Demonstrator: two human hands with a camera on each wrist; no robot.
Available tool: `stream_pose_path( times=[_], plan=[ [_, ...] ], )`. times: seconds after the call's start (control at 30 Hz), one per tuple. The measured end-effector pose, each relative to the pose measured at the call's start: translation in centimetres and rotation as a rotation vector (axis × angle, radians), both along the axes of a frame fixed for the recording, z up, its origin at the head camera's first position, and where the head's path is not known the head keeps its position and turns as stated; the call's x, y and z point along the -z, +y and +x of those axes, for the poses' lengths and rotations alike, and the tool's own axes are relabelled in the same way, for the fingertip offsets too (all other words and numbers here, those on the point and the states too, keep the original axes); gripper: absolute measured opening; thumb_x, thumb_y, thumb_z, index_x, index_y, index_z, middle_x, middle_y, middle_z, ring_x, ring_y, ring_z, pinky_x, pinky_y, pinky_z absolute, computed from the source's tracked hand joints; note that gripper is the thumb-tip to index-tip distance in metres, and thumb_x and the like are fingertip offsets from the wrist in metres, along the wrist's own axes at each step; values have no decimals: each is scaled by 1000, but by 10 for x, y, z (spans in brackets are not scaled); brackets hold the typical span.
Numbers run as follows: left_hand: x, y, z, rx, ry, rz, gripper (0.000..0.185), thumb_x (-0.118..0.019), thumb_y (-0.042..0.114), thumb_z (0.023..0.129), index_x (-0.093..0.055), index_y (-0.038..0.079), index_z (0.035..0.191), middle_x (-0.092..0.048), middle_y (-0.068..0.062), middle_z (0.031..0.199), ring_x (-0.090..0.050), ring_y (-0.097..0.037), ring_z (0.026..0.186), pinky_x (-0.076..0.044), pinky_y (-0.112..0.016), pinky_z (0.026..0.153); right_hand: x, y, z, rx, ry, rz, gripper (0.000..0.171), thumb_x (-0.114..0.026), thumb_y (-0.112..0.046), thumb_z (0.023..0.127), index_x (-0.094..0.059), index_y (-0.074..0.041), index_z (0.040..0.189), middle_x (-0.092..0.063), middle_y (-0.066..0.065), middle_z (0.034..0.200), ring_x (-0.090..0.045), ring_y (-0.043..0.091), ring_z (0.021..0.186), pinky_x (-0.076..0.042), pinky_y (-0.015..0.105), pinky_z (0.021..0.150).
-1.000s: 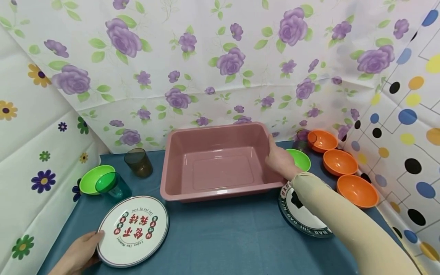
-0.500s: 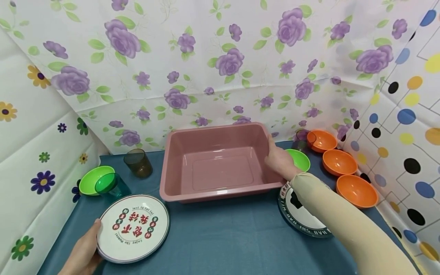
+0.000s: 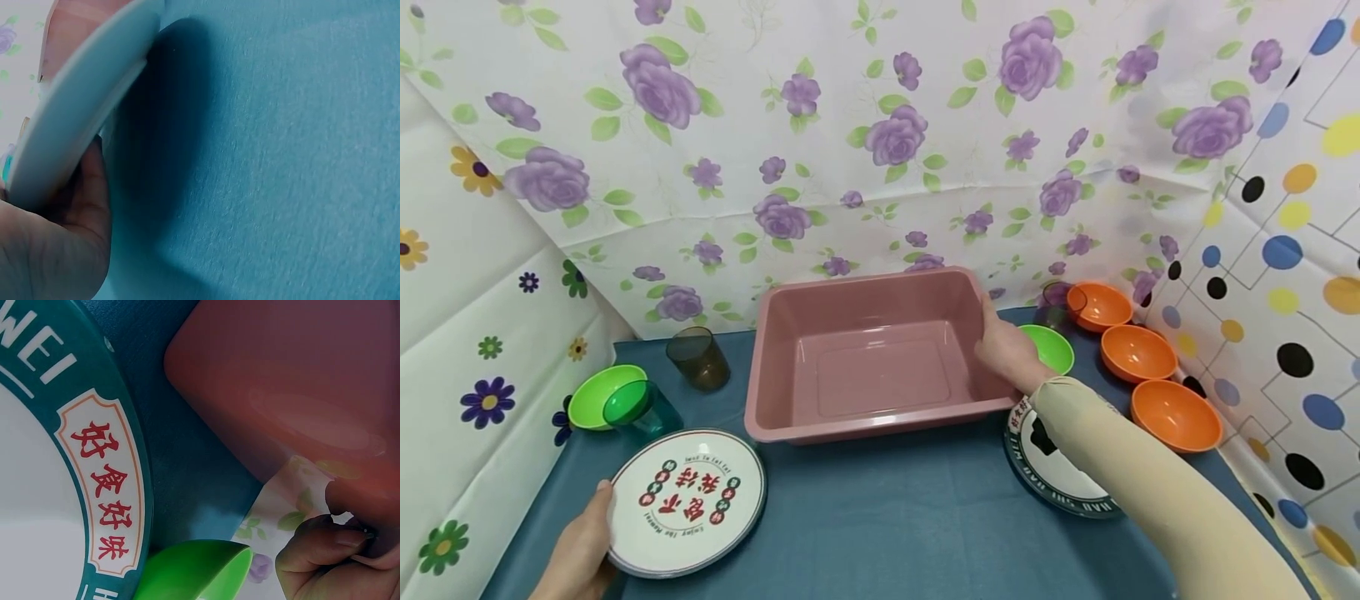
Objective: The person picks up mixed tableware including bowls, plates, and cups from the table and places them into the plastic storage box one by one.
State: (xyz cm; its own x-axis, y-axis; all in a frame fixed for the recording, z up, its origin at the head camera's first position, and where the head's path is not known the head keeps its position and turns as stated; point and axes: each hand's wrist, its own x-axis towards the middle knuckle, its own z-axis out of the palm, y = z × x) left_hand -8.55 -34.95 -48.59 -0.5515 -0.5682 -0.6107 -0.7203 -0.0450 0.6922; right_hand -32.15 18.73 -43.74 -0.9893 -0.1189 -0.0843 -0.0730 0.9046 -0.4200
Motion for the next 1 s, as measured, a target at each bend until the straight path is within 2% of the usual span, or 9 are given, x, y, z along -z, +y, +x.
stream_pose_path(
  times=[0.1,0.23,0.33,0.4,0.57,0.63,0.67,0.93,1.0],
  plan=[
    [-6,-4,4,-15,-5,-26,93,-15,66,103,-19,-8,159,-36,-30,135,-51,-28,105,-50,-31,65,-1,-1,1,-3,4,-7,93,-52,-7,92,5,-9,165,-60,13,73,-59,28,60,-42,38,50],
    [-23,-11,7,-25,14,-62,86,-20,63,105,-32,-7,153,-55,-13,100,-57,-15,73,-50,-30,58,-2,0,2,-8,8,-11,92,-52,-7,92,6,-9,164,-61,13,74,-60,28,61,-42,38,51],
    [-40,-12,8,-28,41,-54,78,-22,61,106,-42,-4,143,-57,0,77,-58,-11,62,-49,-30,54,-1,1,2,-6,11,-9,92,-52,-8,92,5,-9,164,-61,14,76,-60,29,63,-43,39,52],
    [-52,-11,7,-17,47,-45,73,-22,61,106,-46,-1,136,-59,4,71,-60,-11,60,-49,-30,52,-1,2,2,-2,14,-10,92,-52,-8,92,5,-9,165,-62,14,78,-61,29,65,-44,40,53],
    [-78,0,3,36,99,-15,67,-25,64,105,-48,8,135,-65,6,72,-64,-12,60,-51,-29,50,0,2,1,-4,29,-9,92,-53,-8,92,3,-8,165,-63,14,78,-62,29,65,-45,40,54],
    [-87,5,0,35,125,16,64,-29,65,104,-48,12,136,-66,7,73,-65,-11,61,-51,-29,50,1,2,1,-7,24,-10,91,-52,-8,92,3,-8,165,-62,14,76,-61,29,64,-44,40,53],
    [-91,8,-3,26,128,30,59,-31,64,104,-49,15,131,-66,8,72,-65,-10,60,-51,-29,49,1,2,1,-8,21,-13,92,-52,-7,92,3,-8,165,-62,14,76,-61,28,63,-44,39,53],
    [-113,26,-20,33,231,220,43,-36,58,106,-50,21,122,-71,8,75,-71,-7,67,-58,-27,57,0,1,1,-15,15,-11,92,-51,-7,92,4,-8,164,-62,13,75,-61,28,62,-43,38,51],
    [-116,31,-24,57,273,281,41,-37,57,106,-50,22,123,-72,8,78,-72,-7,72,-58,-26,60,0,1,1,-16,14,-9,92,-51,-7,92,5,-8,164,-62,13,75,-61,28,62,-43,39,51]
  ],
)
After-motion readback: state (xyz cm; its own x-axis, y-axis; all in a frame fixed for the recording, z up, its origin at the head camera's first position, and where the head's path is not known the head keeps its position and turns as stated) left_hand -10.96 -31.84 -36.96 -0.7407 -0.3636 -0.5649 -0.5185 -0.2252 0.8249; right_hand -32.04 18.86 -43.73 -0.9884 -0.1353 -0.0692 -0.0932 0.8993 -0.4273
